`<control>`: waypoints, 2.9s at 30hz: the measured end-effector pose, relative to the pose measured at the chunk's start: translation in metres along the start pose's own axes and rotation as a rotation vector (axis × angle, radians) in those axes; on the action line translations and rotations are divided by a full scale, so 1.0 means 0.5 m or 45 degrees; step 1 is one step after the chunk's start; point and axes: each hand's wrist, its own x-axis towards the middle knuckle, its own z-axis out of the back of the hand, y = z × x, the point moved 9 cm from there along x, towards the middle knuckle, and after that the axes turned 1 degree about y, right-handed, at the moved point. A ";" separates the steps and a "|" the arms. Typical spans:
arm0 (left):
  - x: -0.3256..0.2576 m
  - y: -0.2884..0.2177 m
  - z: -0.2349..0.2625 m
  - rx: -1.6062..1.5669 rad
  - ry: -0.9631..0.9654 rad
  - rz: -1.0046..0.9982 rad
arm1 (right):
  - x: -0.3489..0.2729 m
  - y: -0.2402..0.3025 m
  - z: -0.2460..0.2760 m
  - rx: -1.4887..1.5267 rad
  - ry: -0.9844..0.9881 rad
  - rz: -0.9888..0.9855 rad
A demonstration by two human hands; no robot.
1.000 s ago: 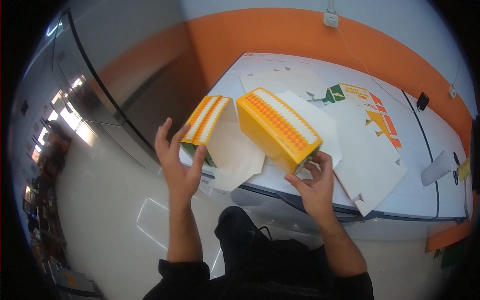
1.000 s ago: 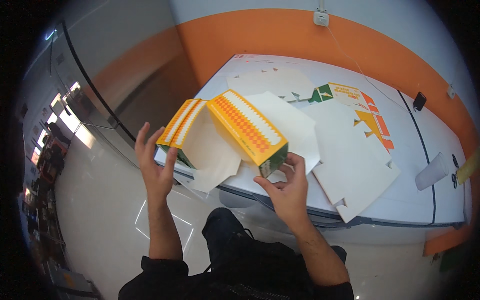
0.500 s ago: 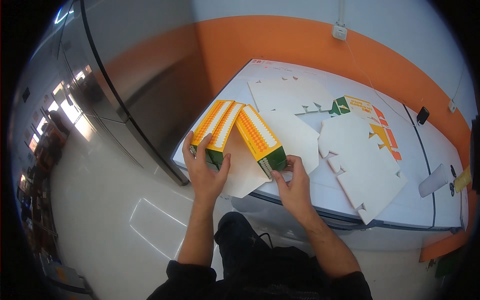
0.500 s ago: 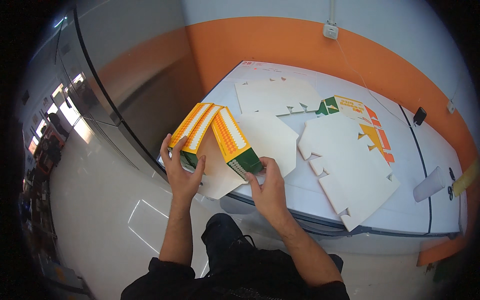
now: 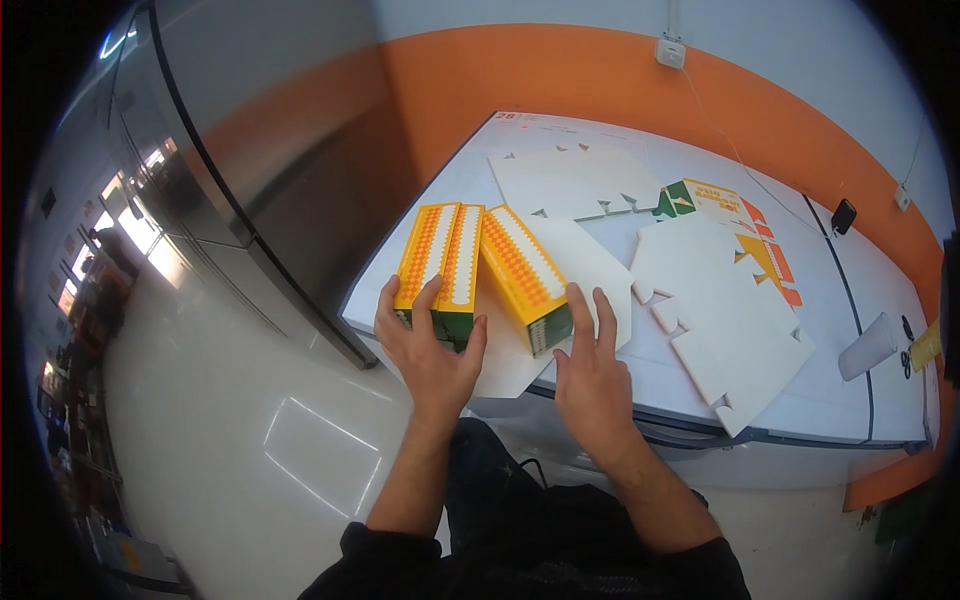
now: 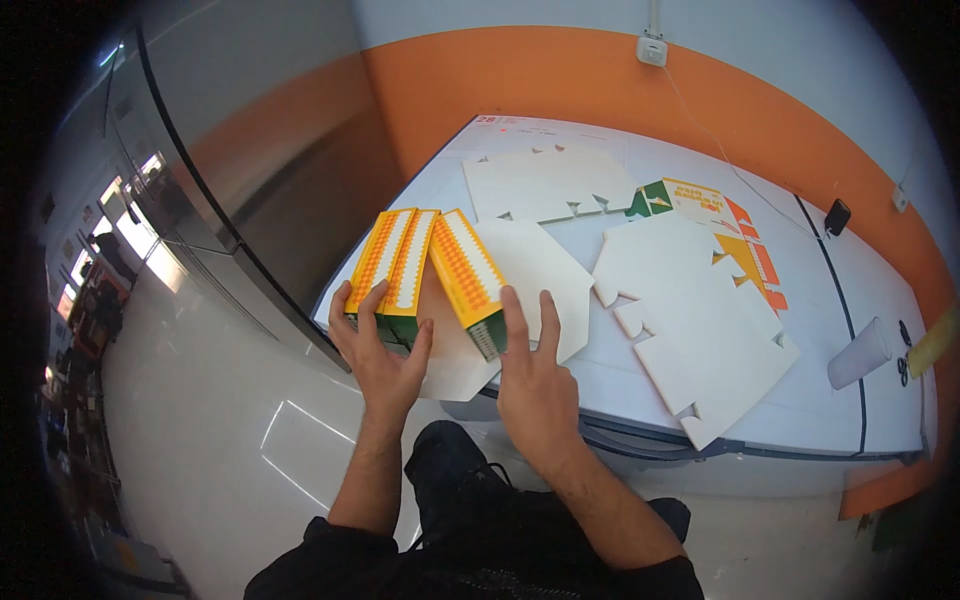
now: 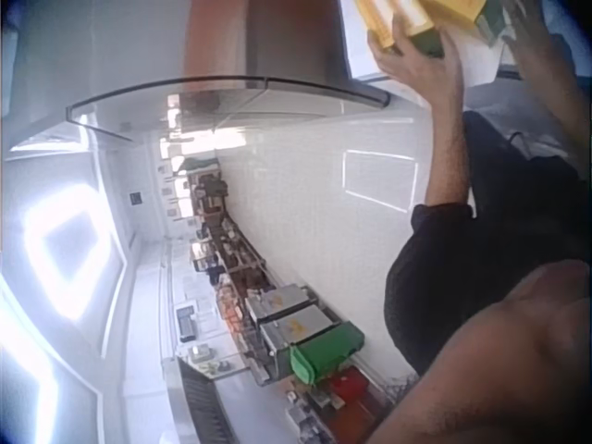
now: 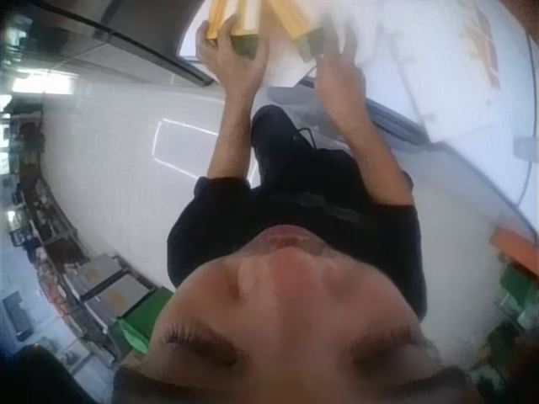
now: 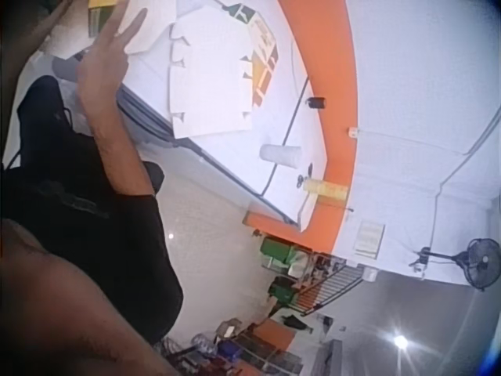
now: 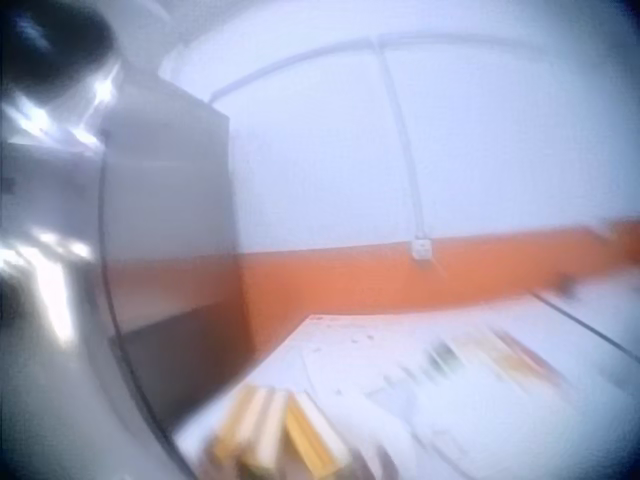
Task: The person folds multiple cardboard boxes and places them in a stack, then walks to a fryer station, lifts a wire basket of food to drain, and uses a handheld digital timer.
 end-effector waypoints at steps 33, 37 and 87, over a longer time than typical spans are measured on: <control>-0.029 -0.044 -0.009 -0.142 0.054 -0.005 | 0.043 0.059 -0.031 -0.030 -0.015 0.402; -0.030 -0.042 -0.015 -0.148 0.039 0.014 | 0.049 0.068 -0.036 -0.095 0.034 0.377; -0.038 0.053 -0.111 -0.344 0.168 0.098 | 0.047 0.000 -0.131 -0.110 -0.105 0.577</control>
